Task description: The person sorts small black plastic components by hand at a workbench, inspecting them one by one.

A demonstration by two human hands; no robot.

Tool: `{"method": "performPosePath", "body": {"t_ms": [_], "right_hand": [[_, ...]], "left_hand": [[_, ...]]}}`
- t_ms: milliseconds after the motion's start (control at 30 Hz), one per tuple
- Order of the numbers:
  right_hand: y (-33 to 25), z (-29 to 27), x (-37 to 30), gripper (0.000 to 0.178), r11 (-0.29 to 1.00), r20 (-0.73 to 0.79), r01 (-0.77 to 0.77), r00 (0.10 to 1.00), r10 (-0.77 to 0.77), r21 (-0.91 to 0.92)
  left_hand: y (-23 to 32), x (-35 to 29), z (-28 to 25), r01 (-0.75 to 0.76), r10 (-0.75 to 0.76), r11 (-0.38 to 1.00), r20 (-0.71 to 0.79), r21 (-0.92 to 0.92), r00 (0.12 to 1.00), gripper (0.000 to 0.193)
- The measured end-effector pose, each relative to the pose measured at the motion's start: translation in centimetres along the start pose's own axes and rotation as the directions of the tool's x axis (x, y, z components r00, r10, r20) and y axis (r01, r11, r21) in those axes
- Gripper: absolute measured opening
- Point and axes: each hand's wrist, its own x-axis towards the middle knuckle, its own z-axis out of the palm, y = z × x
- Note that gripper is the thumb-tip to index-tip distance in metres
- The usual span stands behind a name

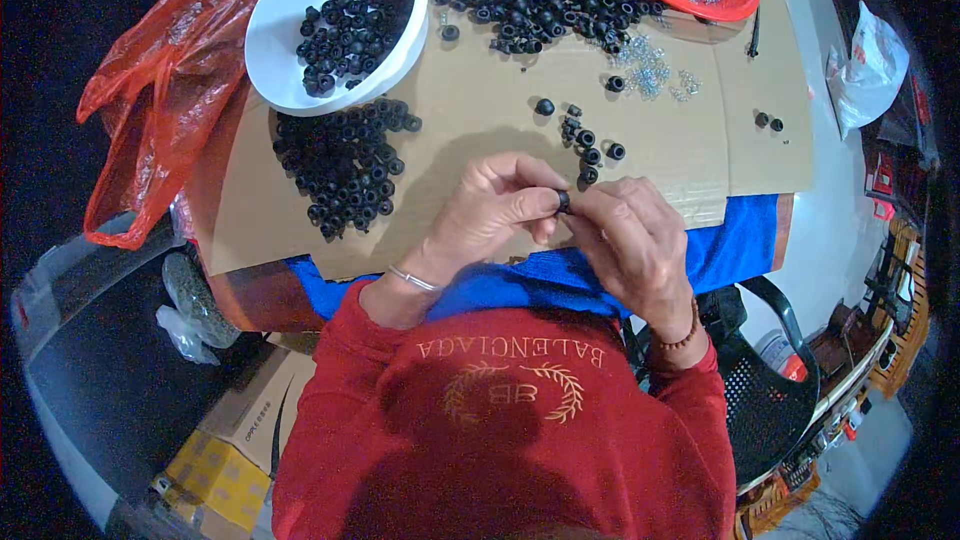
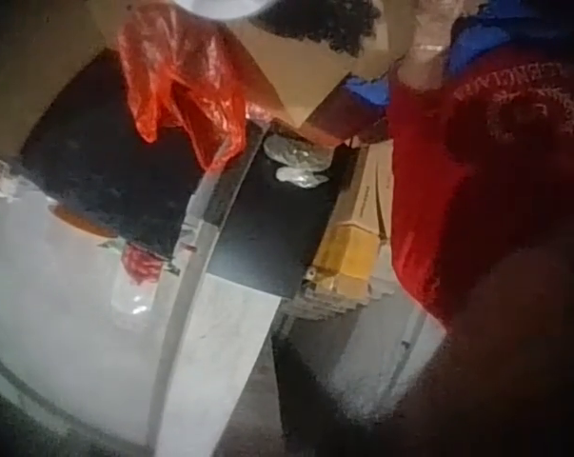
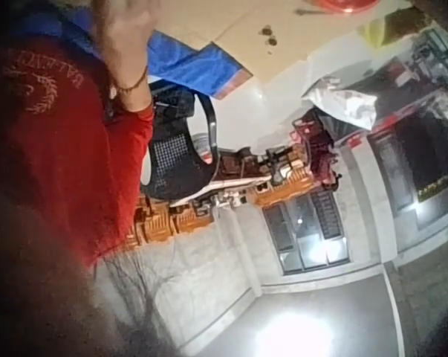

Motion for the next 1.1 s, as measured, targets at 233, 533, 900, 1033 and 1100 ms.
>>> {"method": "performPosePath", "body": {"t_ms": [233,533,900,1033,1100], "right_hand": [[1.5,-1.9,0.7,0.025,0.913,0.33,-0.178,0.943,0.051,0.367],[0.9,-2.0,0.4,0.024,0.909,0.3,-0.125,0.954,0.001,0.397],[2.4,0.1,0.0,0.019,0.886,0.227,-0.021,0.969,-0.095,0.463],[2.8,0.5,0.4,0.019,0.845,0.226,-0.08,0.973,-0.049,0.529],[2.6,0.0,0.9,0.021,0.804,0.336,-0.284,0.935,0.112,0.523]], "left_hand": [[0.7,-0.1,1.0,0.097,-0.094,0.995,0.116,-0.019,0.989,0.031],[0.2,-0.3,0.5,0.236,-0.256,0.963,0.166,0.133,0.952,0.014],[0.2,0.1,-0.1,0.317,-0.318,0.947,0.262,0.046,0.911,0.013],[-0.2,0.2,-0.5,0.301,-0.283,0.952,0.218,-0.053,0.934,0.024],[-0.5,0.3,-0.7,0.272,-0.243,0.956,0.22,-0.113,0.945,0.025]]}}
